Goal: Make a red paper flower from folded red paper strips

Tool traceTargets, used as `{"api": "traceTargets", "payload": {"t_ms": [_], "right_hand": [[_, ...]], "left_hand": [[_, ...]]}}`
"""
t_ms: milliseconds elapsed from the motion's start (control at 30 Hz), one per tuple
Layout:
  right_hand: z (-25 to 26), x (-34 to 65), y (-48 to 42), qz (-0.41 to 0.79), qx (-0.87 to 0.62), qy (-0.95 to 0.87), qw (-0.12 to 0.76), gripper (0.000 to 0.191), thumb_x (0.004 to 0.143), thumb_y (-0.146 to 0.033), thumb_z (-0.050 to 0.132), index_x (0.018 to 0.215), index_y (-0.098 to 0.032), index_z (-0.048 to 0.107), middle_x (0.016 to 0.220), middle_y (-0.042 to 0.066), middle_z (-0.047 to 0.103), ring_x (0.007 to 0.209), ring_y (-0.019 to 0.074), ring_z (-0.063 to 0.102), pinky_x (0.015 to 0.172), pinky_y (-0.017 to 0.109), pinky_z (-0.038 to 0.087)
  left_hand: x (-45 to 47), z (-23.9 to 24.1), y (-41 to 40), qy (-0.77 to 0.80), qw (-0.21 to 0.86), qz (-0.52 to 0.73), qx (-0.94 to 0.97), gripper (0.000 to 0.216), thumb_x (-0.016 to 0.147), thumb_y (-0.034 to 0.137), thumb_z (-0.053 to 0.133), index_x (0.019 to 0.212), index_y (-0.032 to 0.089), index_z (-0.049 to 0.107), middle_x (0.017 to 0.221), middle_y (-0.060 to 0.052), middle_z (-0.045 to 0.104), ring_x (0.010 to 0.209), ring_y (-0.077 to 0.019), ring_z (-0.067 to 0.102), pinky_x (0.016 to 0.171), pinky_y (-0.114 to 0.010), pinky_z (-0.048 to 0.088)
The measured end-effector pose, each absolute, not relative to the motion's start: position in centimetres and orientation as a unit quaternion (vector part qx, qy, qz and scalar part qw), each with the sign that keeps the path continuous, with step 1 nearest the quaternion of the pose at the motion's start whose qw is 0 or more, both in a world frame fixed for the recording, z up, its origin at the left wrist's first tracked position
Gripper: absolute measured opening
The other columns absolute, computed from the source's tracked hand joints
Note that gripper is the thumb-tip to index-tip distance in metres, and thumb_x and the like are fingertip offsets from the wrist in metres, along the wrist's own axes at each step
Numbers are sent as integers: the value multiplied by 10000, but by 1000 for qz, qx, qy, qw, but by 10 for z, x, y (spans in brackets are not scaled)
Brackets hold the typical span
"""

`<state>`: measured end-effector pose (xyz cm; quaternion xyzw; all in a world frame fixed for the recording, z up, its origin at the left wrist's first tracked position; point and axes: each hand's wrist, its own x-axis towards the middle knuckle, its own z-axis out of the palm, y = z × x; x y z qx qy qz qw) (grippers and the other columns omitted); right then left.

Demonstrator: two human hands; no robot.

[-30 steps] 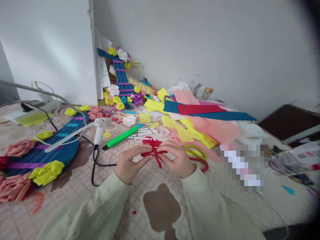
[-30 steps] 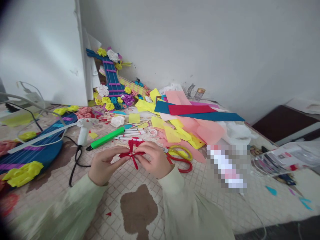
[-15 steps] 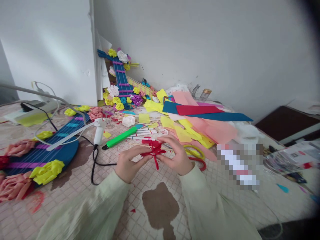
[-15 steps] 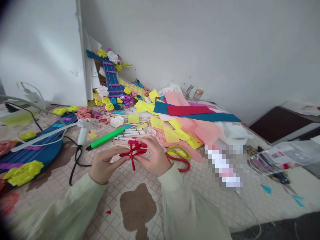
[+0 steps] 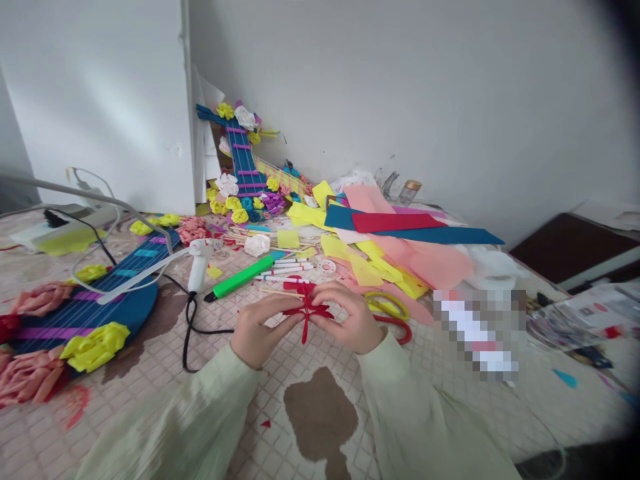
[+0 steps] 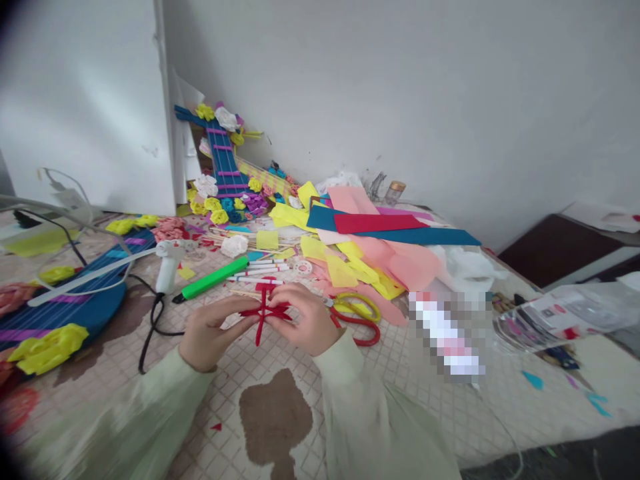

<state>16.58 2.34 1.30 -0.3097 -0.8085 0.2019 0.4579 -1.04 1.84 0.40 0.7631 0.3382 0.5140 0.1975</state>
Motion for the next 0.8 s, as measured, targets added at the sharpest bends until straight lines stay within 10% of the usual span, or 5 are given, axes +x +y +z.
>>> {"api": "traceTargets", "payload": {"t_ms": [800], "right_hand": [[20,169,24,300,-285,-782,466,209,751,-192,565,960,-195,575,927,66,581,906,172,536,822,338,428]], "left_hand": [[-11,0,18,340,348,532,693,159,675,202,628,823,153,655,827,-83,678,772,-191,624,714,-297,515]]}}
